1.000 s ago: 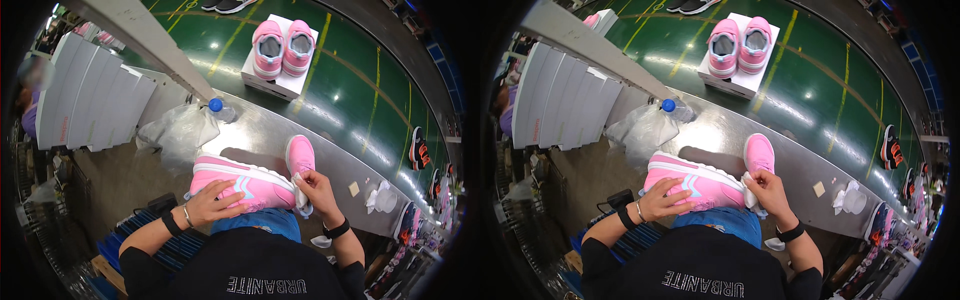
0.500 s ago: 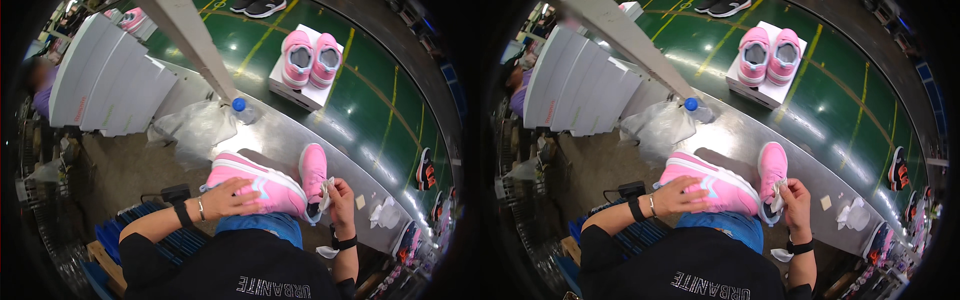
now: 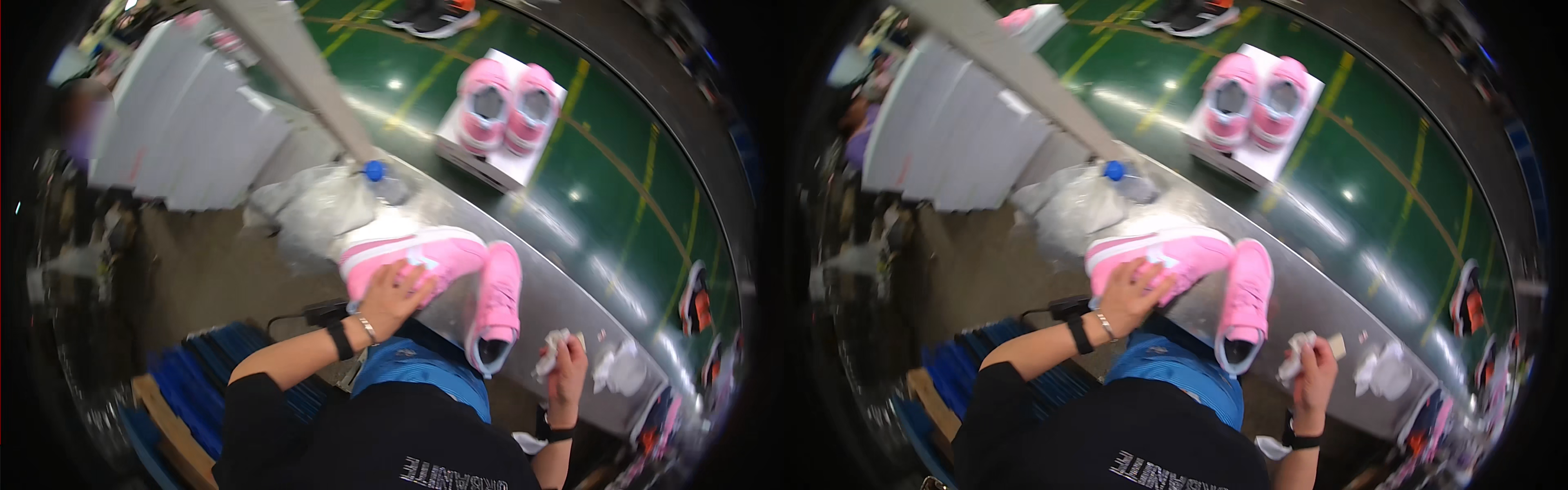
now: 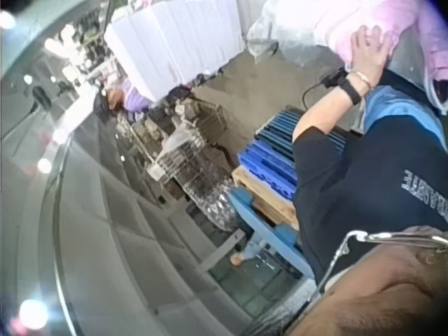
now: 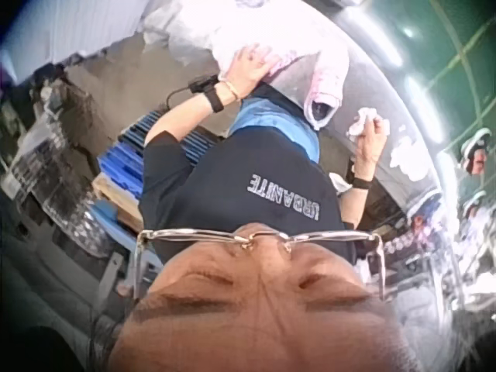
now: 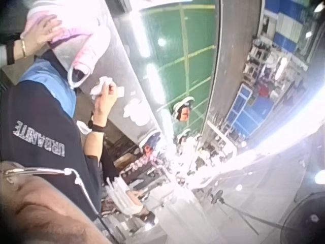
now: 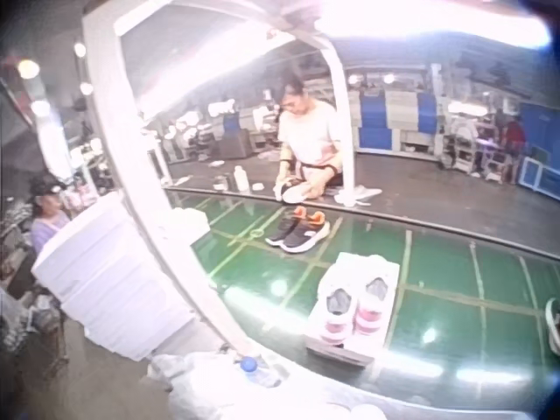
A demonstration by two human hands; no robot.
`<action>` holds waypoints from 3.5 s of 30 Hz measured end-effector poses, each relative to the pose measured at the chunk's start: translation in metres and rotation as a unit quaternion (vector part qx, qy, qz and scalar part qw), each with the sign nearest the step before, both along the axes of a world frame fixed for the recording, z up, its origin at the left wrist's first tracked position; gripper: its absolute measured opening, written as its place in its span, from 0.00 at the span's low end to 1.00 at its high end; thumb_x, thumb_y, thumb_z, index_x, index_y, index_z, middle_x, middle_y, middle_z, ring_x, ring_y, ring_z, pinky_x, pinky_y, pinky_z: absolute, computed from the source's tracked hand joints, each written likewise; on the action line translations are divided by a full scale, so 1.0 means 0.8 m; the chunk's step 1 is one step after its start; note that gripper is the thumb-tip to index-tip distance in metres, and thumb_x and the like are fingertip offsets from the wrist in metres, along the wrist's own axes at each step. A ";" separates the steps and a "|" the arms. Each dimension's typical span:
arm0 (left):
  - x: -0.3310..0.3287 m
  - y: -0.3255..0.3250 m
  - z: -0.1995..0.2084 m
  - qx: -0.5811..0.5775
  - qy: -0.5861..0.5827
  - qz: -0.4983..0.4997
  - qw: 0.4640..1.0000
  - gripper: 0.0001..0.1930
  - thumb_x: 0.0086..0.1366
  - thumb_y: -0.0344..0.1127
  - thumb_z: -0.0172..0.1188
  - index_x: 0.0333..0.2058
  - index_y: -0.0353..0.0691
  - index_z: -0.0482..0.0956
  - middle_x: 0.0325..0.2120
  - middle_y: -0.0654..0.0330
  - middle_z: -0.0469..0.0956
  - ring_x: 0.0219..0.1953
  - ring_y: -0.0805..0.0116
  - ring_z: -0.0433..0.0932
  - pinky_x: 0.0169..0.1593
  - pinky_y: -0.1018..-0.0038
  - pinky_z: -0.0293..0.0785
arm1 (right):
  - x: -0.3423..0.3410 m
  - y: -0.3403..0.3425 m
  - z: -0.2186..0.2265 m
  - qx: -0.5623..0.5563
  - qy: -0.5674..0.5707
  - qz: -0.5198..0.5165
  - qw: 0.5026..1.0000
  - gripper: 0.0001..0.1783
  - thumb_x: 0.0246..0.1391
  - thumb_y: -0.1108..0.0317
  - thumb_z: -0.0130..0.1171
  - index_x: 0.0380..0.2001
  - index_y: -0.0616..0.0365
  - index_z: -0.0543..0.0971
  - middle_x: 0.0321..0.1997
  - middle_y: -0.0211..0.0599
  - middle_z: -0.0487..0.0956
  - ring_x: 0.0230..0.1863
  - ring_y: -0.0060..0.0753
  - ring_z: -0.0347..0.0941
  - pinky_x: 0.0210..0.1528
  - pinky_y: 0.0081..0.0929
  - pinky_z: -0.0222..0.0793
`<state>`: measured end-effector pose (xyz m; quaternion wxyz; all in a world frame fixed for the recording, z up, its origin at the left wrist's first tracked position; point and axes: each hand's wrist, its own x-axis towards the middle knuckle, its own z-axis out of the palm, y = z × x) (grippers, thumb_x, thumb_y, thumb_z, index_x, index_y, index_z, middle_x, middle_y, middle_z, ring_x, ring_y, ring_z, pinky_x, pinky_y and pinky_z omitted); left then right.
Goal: Clean and inspect shoes at a manufacturing quality control station.
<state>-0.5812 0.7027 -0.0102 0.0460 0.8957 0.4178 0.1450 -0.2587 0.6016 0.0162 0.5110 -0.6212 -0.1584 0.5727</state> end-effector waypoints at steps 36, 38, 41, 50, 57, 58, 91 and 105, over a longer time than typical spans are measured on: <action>0.123 -0.089 -0.093 -0.549 -0.469 0.335 0.606 0.16 0.49 0.22 0.54 0.40 0.34 0.72 0.30 0.58 0.76 0.33 0.61 0.76 0.41 0.69 0.70 | 0.034 -0.019 0.008 0.018 0.083 0.010 0.996 0.06 0.53 0.71 0.53 0.33 0.61 0.71 0.31 0.35 0.75 0.27 0.25 0.72 0.28 0.21 0.69; 0.105 -0.078 -0.078 -0.662 -0.474 0.325 0.482 0.18 0.47 0.17 0.49 0.39 0.34 0.72 0.32 0.56 0.75 0.38 0.65 0.74 0.45 0.70 0.70 | 0.047 -0.031 -0.001 0.025 0.101 -0.007 0.995 0.06 0.52 0.72 0.53 0.33 0.63 0.71 0.31 0.38 0.75 0.28 0.24 0.72 0.30 0.21 0.69; 0.115 -0.073 -0.067 -0.674 -0.530 0.311 0.410 0.20 0.46 0.18 0.48 0.42 0.32 0.70 0.35 0.53 0.74 0.40 0.62 0.73 0.48 0.69 0.70 | 0.052 -0.043 -0.007 0.017 0.105 -0.017 0.994 0.06 0.52 0.71 0.53 0.33 0.62 0.71 0.31 0.37 0.75 0.27 0.24 0.72 0.29 0.20 0.69; 0.136 -0.055 -0.050 -0.706 -0.444 0.323 0.447 0.24 0.46 0.20 0.47 0.46 0.29 0.66 0.40 0.51 0.72 0.42 0.59 0.73 0.48 0.70 0.70 | 0.052 -0.044 -0.011 0.037 0.137 -0.008 0.990 0.05 0.52 0.71 0.54 0.31 0.61 0.71 0.30 0.34 0.75 0.27 0.24 0.72 0.28 0.20 0.69; 0.136 -0.049 -0.048 -0.684 -0.471 0.304 0.468 0.23 0.47 0.20 0.49 0.47 0.31 0.66 0.40 0.53 0.72 0.42 0.60 0.73 0.47 0.71 0.70 | 0.053 -0.041 -0.012 0.042 0.133 -0.002 0.990 0.06 0.52 0.71 0.55 0.31 0.60 0.71 0.30 0.34 0.75 0.28 0.23 0.72 0.29 0.20 0.70; 0.137 -0.049 -0.047 -0.677 -0.471 0.306 0.475 0.23 0.48 0.20 0.49 0.47 0.31 0.66 0.41 0.53 0.72 0.42 0.60 0.73 0.47 0.71 0.70 | 0.052 -0.039 -0.013 0.044 0.134 -0.002 0.990 0.06 0.52 0.71 0.55 0.31 0.60 0.71 0.30 0.34 0.75 0.28 0.23 0.72 0.29 0.20 0.70; 0.110 -0.092 -0.042 -0.646 -0.281 0.303 0.642 0.16 0.44 0.23 0.51 0.36 0.31 0.72 0.30 0.57 0.76 0.33 0.69 0.75 0.39 0.74 0.71 | -0.022 0.022 -0.066 0.166 -0.313 0.143 0.924 0.06 0.43 0.73 0.58 0.25 0.63 0.72 0.24 0.39 0.68 0.25 0.35 0.66 0.29 0.26 0.61; 0.113 -0.111 -0.045 -0.601 -0.313 0.325 0.659 0.10 0.49 0.29 0.52 0.30 0.31 0.76 0.21 0.56 0.76 0.26 0.68 0.76 0.32 0.74 0.70 | -0.029 -0.004 -0.060 0.143 -0.273 0.189 0.933 0.05 0.43 0.73 0.58 0.23 0.61 0.73 0.23 0.37 0.69 0.25 0.30 0.66 0.28 0.24 0.62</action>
